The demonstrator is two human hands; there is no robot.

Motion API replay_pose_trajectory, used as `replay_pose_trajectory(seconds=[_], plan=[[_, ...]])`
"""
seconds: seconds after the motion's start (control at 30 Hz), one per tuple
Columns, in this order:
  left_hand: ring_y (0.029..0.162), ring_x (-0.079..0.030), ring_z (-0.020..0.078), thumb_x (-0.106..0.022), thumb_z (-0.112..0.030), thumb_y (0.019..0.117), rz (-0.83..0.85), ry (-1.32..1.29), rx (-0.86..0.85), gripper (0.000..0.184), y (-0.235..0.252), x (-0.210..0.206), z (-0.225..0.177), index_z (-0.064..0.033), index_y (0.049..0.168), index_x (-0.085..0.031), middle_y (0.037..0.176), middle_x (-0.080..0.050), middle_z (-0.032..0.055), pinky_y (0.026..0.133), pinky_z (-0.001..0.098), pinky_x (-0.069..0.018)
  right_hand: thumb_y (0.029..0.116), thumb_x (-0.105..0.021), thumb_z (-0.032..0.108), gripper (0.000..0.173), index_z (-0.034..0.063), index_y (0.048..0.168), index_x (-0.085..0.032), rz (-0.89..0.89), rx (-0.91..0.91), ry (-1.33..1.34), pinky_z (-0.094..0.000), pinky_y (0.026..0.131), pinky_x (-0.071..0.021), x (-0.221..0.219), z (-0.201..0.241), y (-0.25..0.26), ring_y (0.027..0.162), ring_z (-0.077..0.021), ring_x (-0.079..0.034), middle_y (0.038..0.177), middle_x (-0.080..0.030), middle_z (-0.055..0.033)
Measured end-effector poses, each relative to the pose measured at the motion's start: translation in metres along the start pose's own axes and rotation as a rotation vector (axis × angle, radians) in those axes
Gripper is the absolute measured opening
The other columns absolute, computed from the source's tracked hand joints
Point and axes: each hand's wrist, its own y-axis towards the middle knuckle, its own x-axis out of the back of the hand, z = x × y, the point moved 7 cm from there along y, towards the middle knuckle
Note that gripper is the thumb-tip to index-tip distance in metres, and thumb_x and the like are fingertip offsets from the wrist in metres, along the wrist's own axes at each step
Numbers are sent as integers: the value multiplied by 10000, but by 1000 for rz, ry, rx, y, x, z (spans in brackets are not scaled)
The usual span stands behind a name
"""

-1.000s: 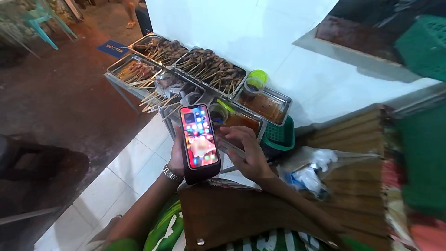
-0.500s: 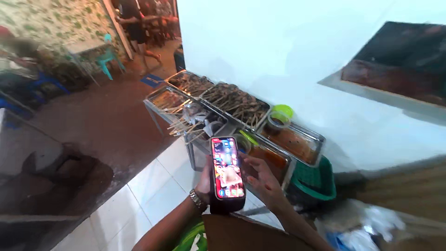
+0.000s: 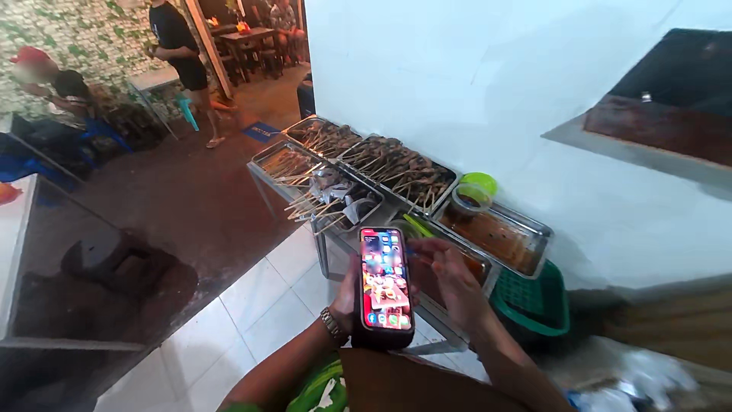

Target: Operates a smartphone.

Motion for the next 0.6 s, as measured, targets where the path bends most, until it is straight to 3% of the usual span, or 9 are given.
replay_pose_trajectory(seconds=[0.1,0.2,0.27,0.37,0.5,0.6], plan=[[1190,-666,330,-426,-832,884,104,-27,125,824,1,-14,15,-201,1375,-628,1299,-683,157,993,501,-556,872,-606,729,984,107,1554,-264,207,-80,262,-455,1029,-546,-5,-8,25,1264,-239,-620,1440,-588,-82],[1133,-691,339,-441,-846,866,106,-11,253,844,1,-27,29,-177,1337,-648,1236,-708,170,957,508,-574,802,-619,790,1012,214,1590,-350,510,-119,542,-488,1051,-528,-28,-9,24,1277,-316,-619,1430,-609,-141],[1153,-674,382,-410,-844,882,122,-35,289,869,3,-27,35,-156,1368,-622,1252,-690,209,975,535,-558,829,-657,724,951,217,1583,-375,597,-107,630,-471,1052,-525,-35,-8,20,1243,-310,-634,1382,-635,-151],[1203,-642,425,-445,-829,880,145,-71,280,863,3,-26,37,-155,1395,-603,1296,-662,240,1017,568,-526,861,-691,631,811,198,1510,-471,527,-129,651,-467,1014,-549,-36,-10,22,1148,-284,-676,1239,-695,-130],[1274,-594,438,-480,-862,823,182,-62,309,893,-4,-35,40,-204,1416,-594,1360,-631,232,1051,587,-500,873,-654,649,715,164,1396,-602,348,-110,594,-419,941,-596,-17,3,34,1054,-238,-718,1150,-737,-111],[1280,-593,423,-567,-814,815,227,-93,376,865,-10,-39,42,-186,1410,-603,1365,-625,236,1072,553,-491,969,-467,636,630,157,1343,-636,246,-63,587,-453,917,-605,16,22,55,1047,-252,-720,1144,-737,-107]])
